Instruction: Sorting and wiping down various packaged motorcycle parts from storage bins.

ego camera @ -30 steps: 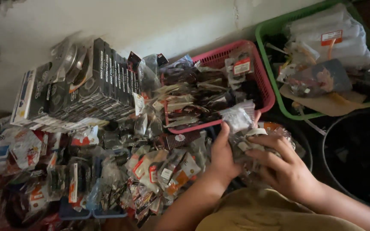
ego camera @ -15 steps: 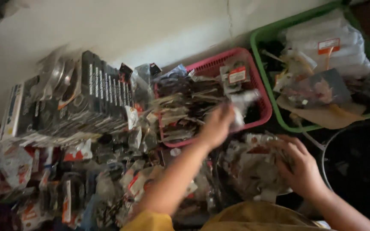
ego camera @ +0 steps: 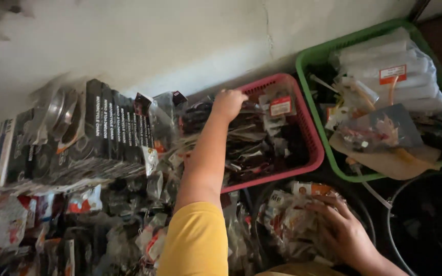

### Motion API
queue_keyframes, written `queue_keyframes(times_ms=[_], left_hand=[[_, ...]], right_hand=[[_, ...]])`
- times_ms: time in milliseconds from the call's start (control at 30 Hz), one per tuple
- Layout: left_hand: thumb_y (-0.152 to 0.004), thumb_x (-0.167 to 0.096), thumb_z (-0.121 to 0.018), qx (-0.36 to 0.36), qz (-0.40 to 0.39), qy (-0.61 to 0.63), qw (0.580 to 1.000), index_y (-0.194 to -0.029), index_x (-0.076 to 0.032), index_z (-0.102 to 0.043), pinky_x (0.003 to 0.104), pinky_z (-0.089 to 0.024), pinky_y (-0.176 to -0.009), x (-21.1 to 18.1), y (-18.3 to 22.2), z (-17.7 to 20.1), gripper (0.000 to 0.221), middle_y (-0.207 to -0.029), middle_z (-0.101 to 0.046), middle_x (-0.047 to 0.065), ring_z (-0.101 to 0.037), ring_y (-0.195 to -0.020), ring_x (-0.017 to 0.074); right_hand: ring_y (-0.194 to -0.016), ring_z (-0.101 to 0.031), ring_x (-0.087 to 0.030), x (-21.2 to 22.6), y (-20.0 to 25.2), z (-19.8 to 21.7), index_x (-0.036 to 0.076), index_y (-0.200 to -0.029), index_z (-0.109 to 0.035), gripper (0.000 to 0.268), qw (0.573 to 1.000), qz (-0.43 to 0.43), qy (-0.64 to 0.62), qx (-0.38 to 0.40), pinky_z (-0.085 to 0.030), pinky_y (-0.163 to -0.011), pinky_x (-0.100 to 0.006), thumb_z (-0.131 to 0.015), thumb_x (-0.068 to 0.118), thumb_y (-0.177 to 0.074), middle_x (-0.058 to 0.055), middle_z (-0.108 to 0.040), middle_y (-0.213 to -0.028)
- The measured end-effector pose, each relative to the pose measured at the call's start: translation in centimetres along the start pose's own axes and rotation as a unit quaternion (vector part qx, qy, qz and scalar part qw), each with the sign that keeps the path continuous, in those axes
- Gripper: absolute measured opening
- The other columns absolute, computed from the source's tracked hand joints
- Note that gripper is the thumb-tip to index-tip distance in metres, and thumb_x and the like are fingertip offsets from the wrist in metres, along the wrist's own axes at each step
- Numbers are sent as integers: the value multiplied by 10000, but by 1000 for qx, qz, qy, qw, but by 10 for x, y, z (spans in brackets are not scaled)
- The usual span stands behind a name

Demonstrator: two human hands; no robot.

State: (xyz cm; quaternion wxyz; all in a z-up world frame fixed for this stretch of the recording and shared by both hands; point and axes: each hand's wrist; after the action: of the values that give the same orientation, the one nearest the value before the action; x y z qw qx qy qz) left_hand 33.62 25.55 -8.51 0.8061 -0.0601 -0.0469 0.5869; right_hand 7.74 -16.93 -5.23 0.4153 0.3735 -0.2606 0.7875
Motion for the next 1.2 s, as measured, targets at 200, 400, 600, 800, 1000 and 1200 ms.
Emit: queue_keyframes(times_ms=[200,400,600,800,1000,1200], left_hand=[[-884,-142,-581,170,151,-66,972,-1064,-82,-755,857,-454,-801,-10,-15,-25,258,-1088,-713,249,-657,-970,515],[-907,-224,-565,99,183,106,972,-987,-6,-753,514,-520,-831,-6,11,-42,299,-1048,-756,190,-680,-924,430],[-994,-287,-439,52,320,161,932,-1083,22,-628,539,-497,-826,-23,15,-25,373,-1069,-703,249,-656,-928,458],[-957,-132,-526,63,182,-23,981,-1029,-86,-721,493,-557,-854,-19,26,-36,213,-1075,-695,146,-651,-1008,377],[-859,-204,-647,199,210,-56,956,-963,-52,-806,467,-583,-770,2,-8,-72,243,-986,-777,162,-733,-893,382],[-900,-295,-641,261,239,17,935,-1065,-1,-772,505,-561,-841,19,-2,-67,361,-1080,-753,196,-710,-984,405]], right_hand=[[-1176,-652,-285,7,-3,0,174,-1244,-713,571,1000,16,7,-5,-557,-924,-374,-697,25,-693,-55,-641,-1362],[-1229,-618,-287,1,-2,-1,191,-1243,-719,596,1000,15,10,1,-525,-981,-381,-689,17,-673,-54,-623,-1392],[-1225,-621,-296,4,-5,1,172,-1211,-713,567,1000,22,4,-7,-540,-948,-379,-677,-6,-674,-56,-625,-1372],[-1169,-652,-278,-1,-4,-3,183,-1245,-712,614,1000,17,-1,-1,-559,-907,-371,-665,13,-657,-50,-636,-1373],[-1181,-652,-284,-3,-8,-3,194,-1232,-718,578,1000,13,2,-1,-555,-921,-376,-660,27,-682,-45,-649,-1362],[-1299,-581,-317,-7,-4,-4,201,-1248,-719,562,1000,14,14,5,-516,-1020,-438,-694,28,-714,-41,-625,-1398]])
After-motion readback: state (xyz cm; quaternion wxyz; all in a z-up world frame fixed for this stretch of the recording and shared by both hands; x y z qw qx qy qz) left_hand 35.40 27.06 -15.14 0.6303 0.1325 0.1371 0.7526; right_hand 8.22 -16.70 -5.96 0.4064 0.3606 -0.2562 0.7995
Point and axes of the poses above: each hand's wrist, its own y-axis away from the middle knuckle, its own z-axis out of the back of the hand, x = y × z
